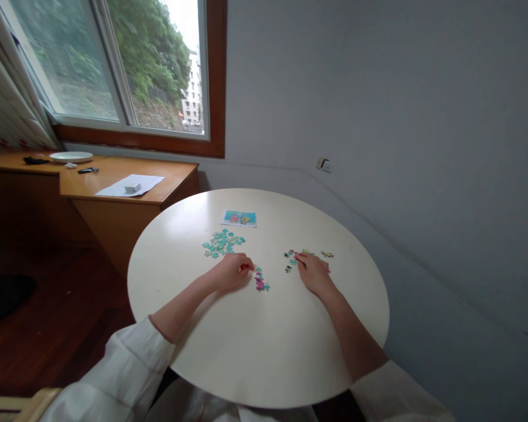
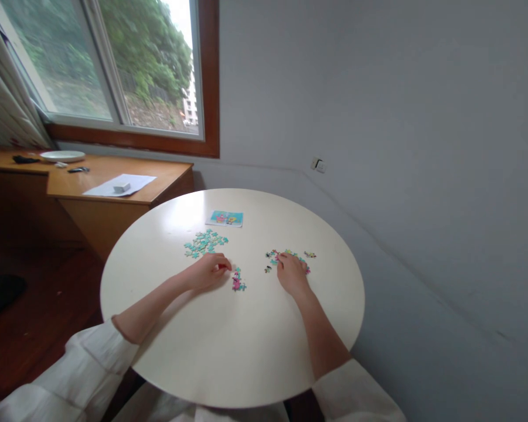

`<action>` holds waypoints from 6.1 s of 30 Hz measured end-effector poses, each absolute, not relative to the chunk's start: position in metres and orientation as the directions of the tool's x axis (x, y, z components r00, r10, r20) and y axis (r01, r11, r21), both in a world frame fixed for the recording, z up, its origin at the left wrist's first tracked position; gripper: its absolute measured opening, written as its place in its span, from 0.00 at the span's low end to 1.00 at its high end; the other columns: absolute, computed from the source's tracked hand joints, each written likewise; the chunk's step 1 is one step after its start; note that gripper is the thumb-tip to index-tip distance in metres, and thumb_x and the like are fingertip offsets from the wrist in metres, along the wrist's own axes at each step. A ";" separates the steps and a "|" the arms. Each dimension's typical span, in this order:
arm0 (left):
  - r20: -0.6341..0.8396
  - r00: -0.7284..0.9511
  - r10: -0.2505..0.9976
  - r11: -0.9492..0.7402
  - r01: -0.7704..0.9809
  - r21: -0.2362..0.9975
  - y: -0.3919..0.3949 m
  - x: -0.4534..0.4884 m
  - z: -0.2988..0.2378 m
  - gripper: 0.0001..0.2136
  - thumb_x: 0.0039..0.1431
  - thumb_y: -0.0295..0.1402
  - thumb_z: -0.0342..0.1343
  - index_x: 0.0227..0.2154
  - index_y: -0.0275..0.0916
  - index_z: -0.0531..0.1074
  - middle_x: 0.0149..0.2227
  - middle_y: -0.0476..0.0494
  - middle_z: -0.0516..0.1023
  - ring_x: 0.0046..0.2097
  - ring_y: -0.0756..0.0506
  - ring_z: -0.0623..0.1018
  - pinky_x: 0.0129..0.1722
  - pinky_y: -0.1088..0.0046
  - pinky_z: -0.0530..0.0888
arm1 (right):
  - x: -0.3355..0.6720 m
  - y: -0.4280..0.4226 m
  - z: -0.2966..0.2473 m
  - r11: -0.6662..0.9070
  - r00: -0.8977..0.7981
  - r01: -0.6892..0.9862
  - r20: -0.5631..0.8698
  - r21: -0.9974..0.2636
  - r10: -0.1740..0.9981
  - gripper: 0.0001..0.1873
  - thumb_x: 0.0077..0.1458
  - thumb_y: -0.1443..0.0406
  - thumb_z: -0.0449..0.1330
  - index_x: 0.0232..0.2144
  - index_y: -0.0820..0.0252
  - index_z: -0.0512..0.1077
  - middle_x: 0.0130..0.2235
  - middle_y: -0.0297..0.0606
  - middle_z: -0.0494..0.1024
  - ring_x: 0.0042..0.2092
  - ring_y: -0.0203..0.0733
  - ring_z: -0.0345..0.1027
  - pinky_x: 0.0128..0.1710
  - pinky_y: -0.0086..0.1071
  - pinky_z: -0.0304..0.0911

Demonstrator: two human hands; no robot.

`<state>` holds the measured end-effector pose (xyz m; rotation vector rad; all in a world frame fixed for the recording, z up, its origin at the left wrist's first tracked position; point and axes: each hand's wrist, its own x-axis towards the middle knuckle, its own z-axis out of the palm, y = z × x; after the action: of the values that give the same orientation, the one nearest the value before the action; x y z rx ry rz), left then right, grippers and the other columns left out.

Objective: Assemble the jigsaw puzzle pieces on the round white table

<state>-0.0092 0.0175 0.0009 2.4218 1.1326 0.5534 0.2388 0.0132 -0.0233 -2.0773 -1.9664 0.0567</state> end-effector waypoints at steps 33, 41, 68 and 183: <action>0.192 0.589 0.785 -0.592 0.620 0.515 0.019 -0.011 -0.002 0.12 0.48 0.23 0.46 0.29 0.36 0.75 0.32 0.45 0.75 0.31 0.50 0.72 0.34 0.78 0.66 | 0.237 0.007 -0.017 -0.137 0.166 0.971 0.141 -0.195 0.976 0.15 0.54 0.62 0.48 0.43 0.56 0.68 0.47 0.41 0.68 0.49 0.47 0.58 0.45 0.40 0.49; 0.190 0.591 0.784 -0.591 0.619 0.517 0.020 -0.011 -0.003 0.12 0.48 0.23 0.46 0.30 0.36 0.75 0.32 0.45 0.75 0.31 0.50 0.72 0.34 0.78 0.66 | 0.238 0.008 -0.017 -0.160 0.189 0.969 0.146 -0.186 0.971 0.15 0.54 0.59 0.48 0.41 0.57 0.68 0.46 0.43 0.68 0.48 0.48 0.58 0.44 0.41 0.48; 0.182 0.586 0.790 -0.583 0.624 0.520 0.018 -0.010 0.000 0.12 0.48 0.22 0.46 0.29 0.36 0.75 0.32 0.45 0.75 0.31 0.51 0.72 0.34 0.78 0.66 | 0.238 0.010 -0.021 -0.113 0.153 0.968 0.170 -0.224 0.973 0.08 0.52 0.64 0.52 0.33 0.58 0.69 0.42 0.40 0.69 0.46 0.46 0.58 0.43 0.38 0.48; 0.173 0.597 0.783 -0.591 0.629 0.504 0.017 -0.010 0.001 0.13 0.49 0.23 0.45 0.30 0.35 0.75 0.32 0.44 0.75 0.31 0.50 0.72 0.34 0.78 0.67 | 0.244 0.023 -0.029 0.220 0.222 0.626 0.441 -0.748 0.869 0.10 0.45 0.60 0.56 0.25 0.62 0.72 0.27 0.40 0.77 0.30 0.40 0.70 0.33 0.33 0.64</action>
<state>-0.0098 0.0173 0.0009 2.4348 1.1335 0.5376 0.2439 0.0226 -0.0285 -1.4886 -1.4863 0.3041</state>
